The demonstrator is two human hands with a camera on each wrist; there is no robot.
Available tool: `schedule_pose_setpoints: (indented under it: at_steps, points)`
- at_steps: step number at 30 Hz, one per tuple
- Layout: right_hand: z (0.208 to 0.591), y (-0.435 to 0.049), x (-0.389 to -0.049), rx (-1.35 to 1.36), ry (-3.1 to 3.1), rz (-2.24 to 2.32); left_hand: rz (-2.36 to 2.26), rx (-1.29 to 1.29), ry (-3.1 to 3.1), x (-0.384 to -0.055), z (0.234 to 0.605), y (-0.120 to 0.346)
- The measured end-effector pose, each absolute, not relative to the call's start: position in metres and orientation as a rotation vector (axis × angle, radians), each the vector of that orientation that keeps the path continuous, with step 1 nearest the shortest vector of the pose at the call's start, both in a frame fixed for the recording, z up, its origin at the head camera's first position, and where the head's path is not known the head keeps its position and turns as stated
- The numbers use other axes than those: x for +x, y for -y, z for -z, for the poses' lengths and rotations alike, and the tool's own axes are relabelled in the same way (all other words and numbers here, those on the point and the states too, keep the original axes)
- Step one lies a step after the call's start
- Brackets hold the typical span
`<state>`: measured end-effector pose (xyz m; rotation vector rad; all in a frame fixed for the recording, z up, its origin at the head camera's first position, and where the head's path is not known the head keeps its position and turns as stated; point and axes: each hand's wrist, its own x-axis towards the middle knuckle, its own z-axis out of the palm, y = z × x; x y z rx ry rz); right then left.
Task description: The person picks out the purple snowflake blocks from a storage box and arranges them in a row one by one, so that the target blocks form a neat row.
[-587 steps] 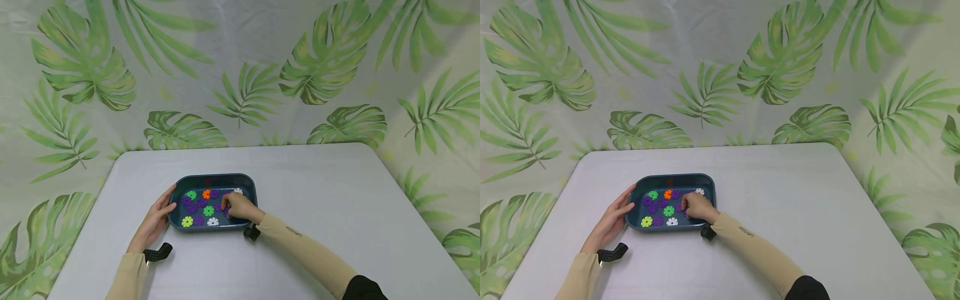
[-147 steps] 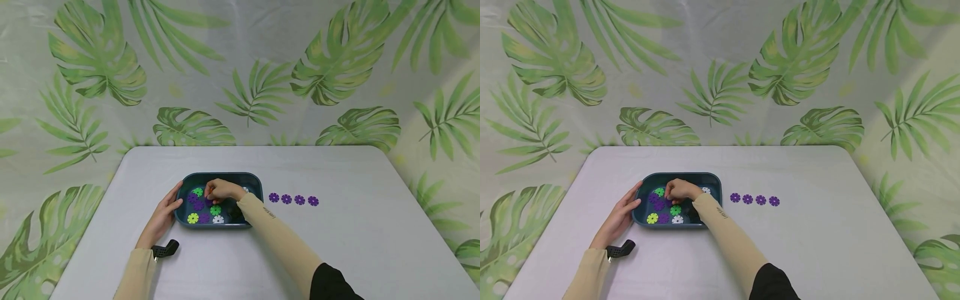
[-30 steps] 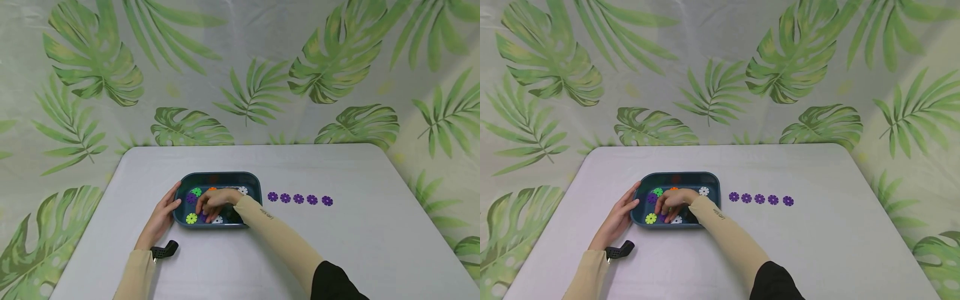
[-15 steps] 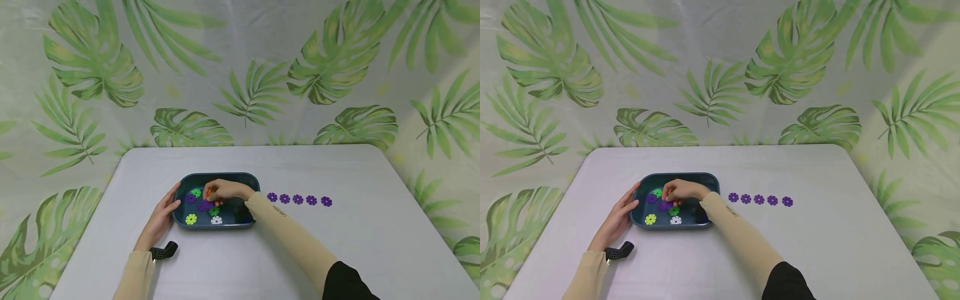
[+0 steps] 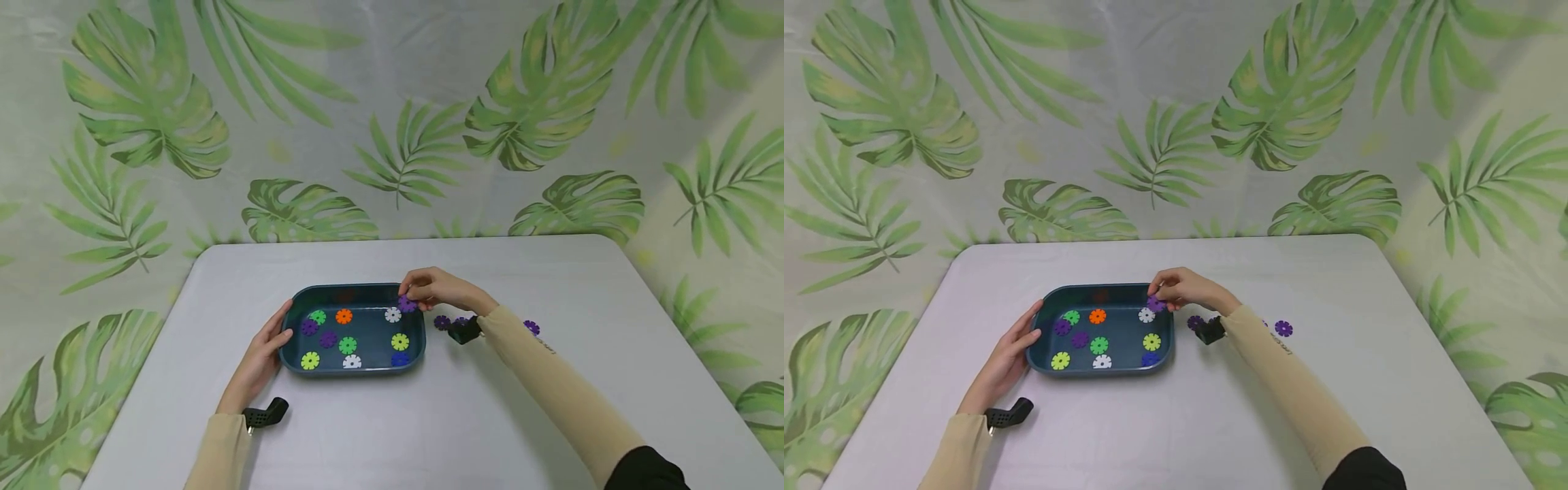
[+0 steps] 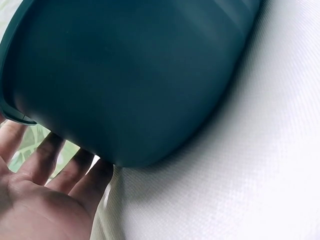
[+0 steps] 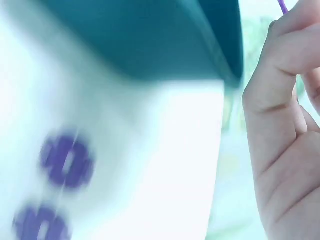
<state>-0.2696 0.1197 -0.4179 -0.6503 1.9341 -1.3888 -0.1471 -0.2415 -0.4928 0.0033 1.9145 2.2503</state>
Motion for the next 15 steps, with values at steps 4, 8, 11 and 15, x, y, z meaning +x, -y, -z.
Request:
schedule_pose_setpoints:
  at_steps: [4, 8, 11, 15]
  points:
    - [0.422, -0.165, -0.27, -0.586, -2.004, 1.419, -2.246, -0.01, -1.925, -0.147, 0.493, 0.241]
    - [0.432, -0.212, -0.267, -0.498, -2.053, 1.469, -2.237, -0.01, -1.939, -0.147, 0.493, 0.241]
    - [0.442, -0.248, -0.262, -0.408, -2.082, 1.51, -2.233, 0.003, -1.937, -0.147, 0.493, 0.241]
    - [0.457, -0.292, -0.253, -0.287, -2.117, 1.548, -2.235, 0.012, -1.929, -0.148, 0.494, 0.241]
